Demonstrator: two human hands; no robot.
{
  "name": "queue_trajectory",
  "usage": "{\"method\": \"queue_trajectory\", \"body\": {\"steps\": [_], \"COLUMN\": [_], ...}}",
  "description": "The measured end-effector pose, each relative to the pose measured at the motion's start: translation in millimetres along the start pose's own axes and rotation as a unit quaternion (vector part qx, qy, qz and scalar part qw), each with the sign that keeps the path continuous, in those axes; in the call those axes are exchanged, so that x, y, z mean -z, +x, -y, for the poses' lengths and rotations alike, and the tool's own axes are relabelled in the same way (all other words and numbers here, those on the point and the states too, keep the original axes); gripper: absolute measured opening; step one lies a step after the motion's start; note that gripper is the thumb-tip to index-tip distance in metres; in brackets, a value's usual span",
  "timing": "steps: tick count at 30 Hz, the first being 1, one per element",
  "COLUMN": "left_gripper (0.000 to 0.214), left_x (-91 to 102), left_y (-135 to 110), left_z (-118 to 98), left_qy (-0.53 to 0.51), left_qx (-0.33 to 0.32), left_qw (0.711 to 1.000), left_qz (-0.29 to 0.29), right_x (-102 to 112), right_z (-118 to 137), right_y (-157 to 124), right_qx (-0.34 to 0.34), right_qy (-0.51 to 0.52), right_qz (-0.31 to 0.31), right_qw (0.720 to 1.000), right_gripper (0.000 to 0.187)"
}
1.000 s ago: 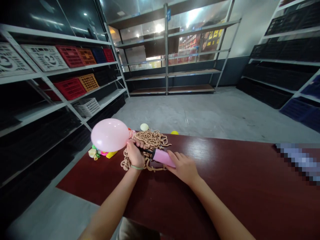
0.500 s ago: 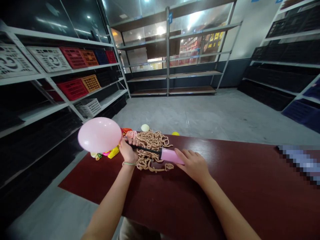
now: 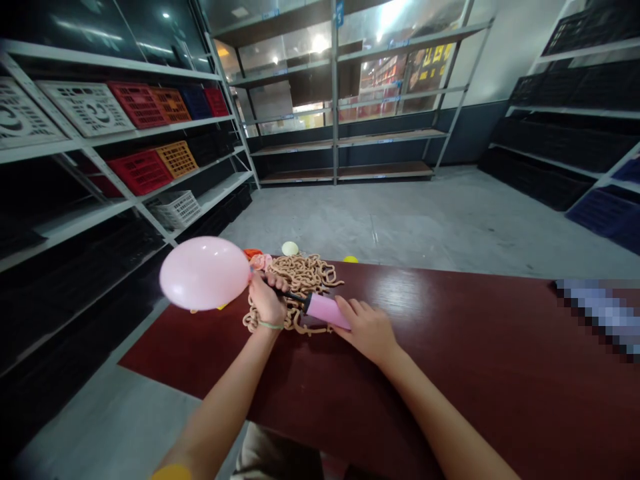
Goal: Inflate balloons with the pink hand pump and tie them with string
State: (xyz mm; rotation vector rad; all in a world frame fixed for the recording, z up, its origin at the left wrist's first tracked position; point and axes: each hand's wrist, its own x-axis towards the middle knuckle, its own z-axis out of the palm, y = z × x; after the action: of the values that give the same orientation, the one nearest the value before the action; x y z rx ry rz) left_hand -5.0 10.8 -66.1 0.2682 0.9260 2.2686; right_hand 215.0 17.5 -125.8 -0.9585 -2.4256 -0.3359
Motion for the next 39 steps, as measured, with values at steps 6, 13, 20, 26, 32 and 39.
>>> {"method": "queue_trajectory", "body": {"steps": [6,13,20,26,32,39], "left_gripper": [0.035,0.025,0.018,0.02,0.021,0.028], "left_x": [-5.7,-0.4,9.4,1.1,-5.9,2.5], "left_y": [-15.3,8.5,26.6,-1.7,-27.3,-12.8], "left_z": [10.6,-10.4,-18.1,2.3,26.4,17.7], "left_qy": [-0.002,-0.015,-0.025,-0.003,0.018,0.012], "left_qx": [0.033,0.006,-0.008,-0.006,0.021,0.031], "left_qw": [0.998,1.0,0.999,1.0,0.996,0.998], "left_qz": [0.053,0.004,-0.019,0.027,0.086,0.06], "right_x": [3.2,7.5,7.2,6.3,6.3,6.3], "right_z": [14.7,-20.4,-34.5,-10.9,-3.6,2.9], "right_y": [4.9,3.4,1.0,3.5,2.9,5.9], "right_qx": [0.001,0.02,0.017,-0.008,-0.03,-0.017], "right_qy": [0.031,-0.029,-0.038,0.009,0.062,0.062], "right_qz": [-0.017,-0.01,-0.01,0.013,0.018,0.009], "right_qw": [0.999,0.999,0.999,1.0,0.997,0.998], "right_gripper": [0.05,0.05,0.051,0.053,0.055,0.056]}}
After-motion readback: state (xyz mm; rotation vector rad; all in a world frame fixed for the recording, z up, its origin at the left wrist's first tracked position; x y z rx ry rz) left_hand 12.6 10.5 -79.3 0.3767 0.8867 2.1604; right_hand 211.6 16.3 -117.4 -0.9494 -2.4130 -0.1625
